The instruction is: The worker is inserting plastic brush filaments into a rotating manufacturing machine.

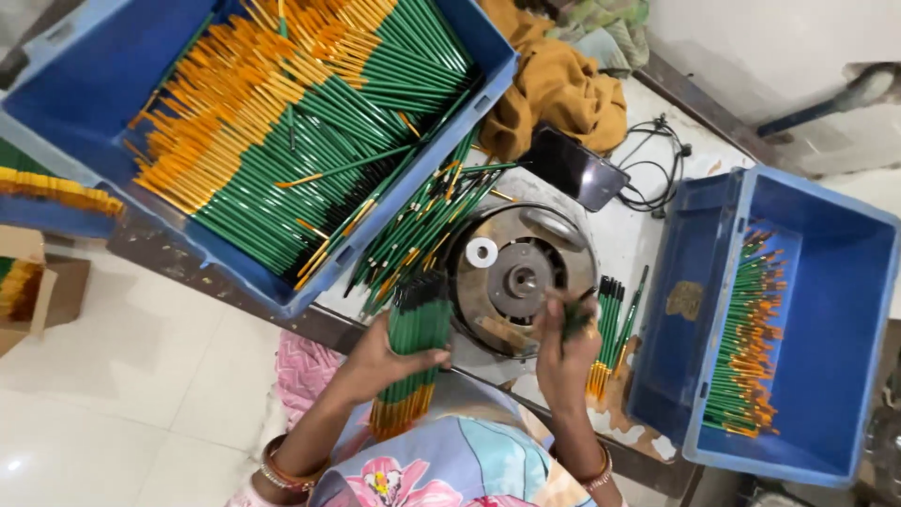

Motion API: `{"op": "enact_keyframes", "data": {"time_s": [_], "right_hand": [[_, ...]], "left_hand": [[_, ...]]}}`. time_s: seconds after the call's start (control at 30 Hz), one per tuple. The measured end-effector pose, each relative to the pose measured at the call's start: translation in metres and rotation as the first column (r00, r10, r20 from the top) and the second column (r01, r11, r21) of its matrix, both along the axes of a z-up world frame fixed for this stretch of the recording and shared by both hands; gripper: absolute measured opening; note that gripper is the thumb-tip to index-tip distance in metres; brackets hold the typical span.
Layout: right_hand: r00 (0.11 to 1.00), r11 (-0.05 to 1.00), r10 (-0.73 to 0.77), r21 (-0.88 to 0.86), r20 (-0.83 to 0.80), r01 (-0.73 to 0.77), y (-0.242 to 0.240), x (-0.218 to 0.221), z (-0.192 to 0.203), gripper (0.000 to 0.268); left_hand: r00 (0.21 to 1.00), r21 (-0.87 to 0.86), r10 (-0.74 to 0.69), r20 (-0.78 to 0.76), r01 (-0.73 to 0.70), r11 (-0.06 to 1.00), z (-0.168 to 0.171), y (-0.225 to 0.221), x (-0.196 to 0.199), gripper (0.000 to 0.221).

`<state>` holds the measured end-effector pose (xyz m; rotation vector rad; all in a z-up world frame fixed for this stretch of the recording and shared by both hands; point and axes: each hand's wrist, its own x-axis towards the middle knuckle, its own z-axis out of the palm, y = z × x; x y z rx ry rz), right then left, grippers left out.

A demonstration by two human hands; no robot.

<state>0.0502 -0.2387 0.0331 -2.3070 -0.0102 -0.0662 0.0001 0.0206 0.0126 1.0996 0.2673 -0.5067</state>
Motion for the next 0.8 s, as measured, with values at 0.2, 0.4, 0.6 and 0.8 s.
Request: {"op": "enact_keyframes", "data": {"time_s": [0.2,0.4,0.6,0.8], "right_hand": [[0.919,0.950,0.299,-0.015,-0.256,-0.313,-0.020,-0.006,0.029,0.026],[0.986,0.981,-0.165,-0.103,-0.015,0.162,-0.042,-0.001,0.091,0.020],[0.999,0.890,0.045,-0.455,0.008,-0.036,-0.046,0.008,-0.003,0.016],[0.988,0.929,0.152,-0.342,0.003,-0.142,-0.016,0.023,0.015,0.016]], "left_hand": [[0.931,0.314,-0.150,0.333,0.041,0.948,0.007,-0.007,0.008,0.037],[0.989,-0.041,0.147,-0.029,-0.148,0.988,-0.039,-0.012,-0.008,0.027],[0.959,-0.172,0.149,-0.242,-0.194,0.966,-0.049,-0.016,-0.010,0.029],[0.961,-0.117,0.204,-0.186,-0.228,0.967,-0.064,-0.018,-0.005,0.028]]}}
